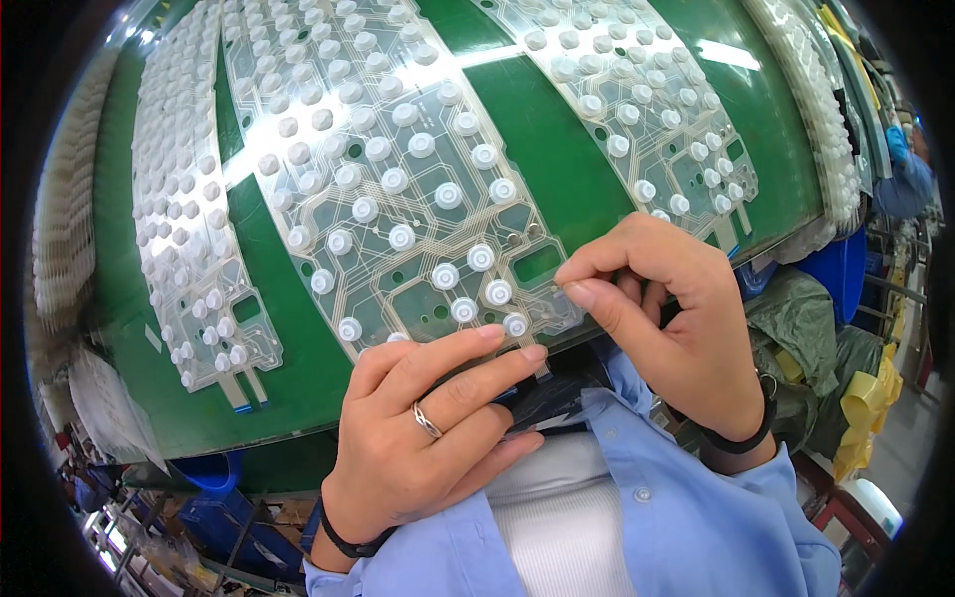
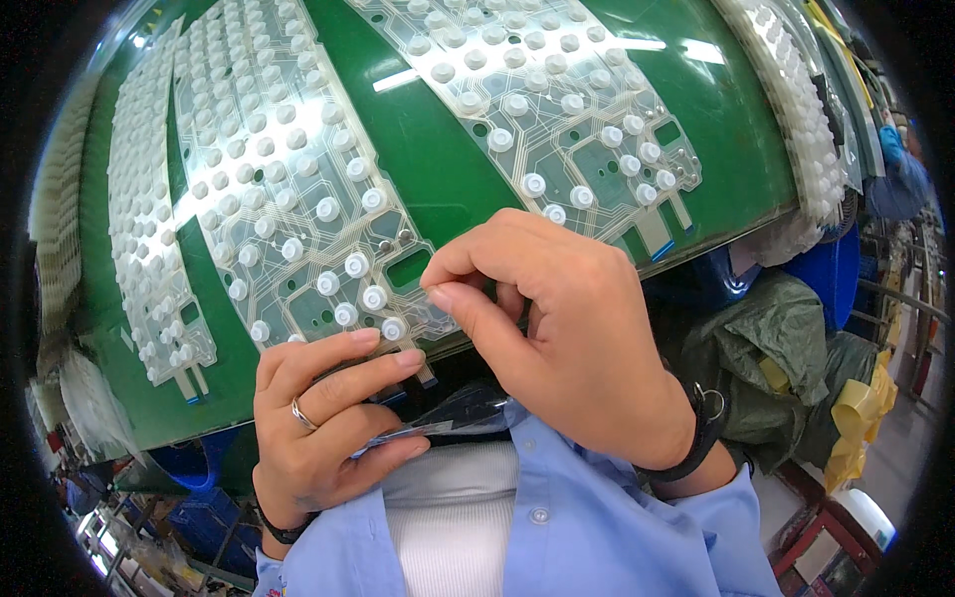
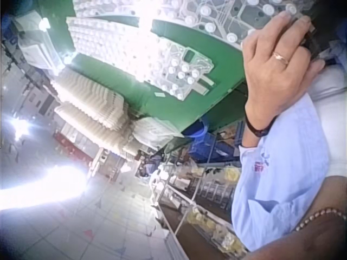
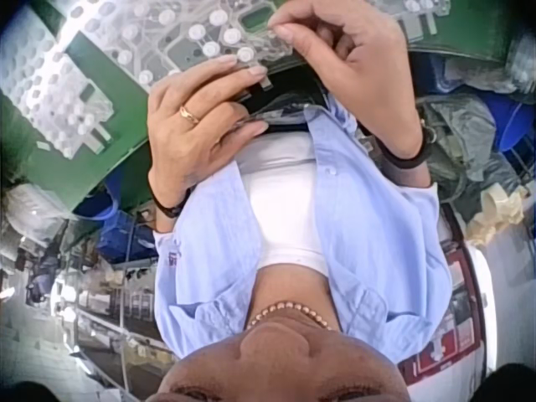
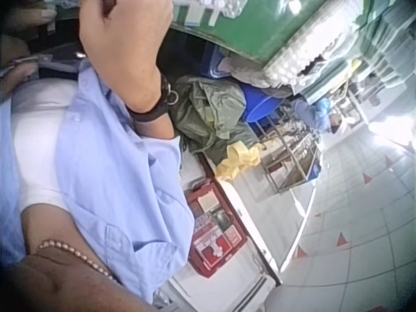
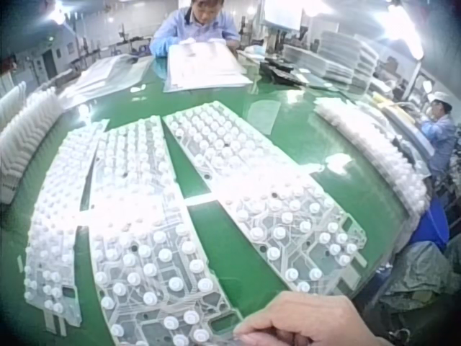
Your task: Manually attaching individual rubber domes or caps to a flexible printed circuit keyboard membrane layout.
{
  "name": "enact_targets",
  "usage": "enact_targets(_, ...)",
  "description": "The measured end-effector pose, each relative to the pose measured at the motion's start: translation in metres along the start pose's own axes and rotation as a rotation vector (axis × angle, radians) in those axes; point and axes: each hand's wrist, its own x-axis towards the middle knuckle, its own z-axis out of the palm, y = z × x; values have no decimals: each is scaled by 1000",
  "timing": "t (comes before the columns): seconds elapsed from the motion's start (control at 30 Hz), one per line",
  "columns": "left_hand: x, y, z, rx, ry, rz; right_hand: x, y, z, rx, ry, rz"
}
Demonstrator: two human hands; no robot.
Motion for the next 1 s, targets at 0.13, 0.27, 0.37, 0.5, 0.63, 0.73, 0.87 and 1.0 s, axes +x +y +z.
enact_targets(0.13,1,-1,4,18,-8,5,-1,2,1,0,13,3)
enact_targets(0.27,0,2,3,73,-34,-5,-2,5,-2,-14,-19,-46)
enact_targets(0.37,0,3,3,82,-45,-14,-3,6,-6,-38,-50,-92)
enact_targets(0.5,0,3,2,81,-43,-14,-3,10,-5,-103,-40,-172)
enact_targets(0.63,1,4,2,85,-47,-17,-5,12,-2,-130,-3,-208)
enact_targets(0.73,0,4,2,86,-47,-18,-7,14,2,-166,32,-252)
enact_targets(0.87,0,4,2,83,-48,-25,-7,13,1,-355,60,-338)
enact_targets(1.0,0,4,2,83,-43,-28,-6,4,9,-399,183,-223)
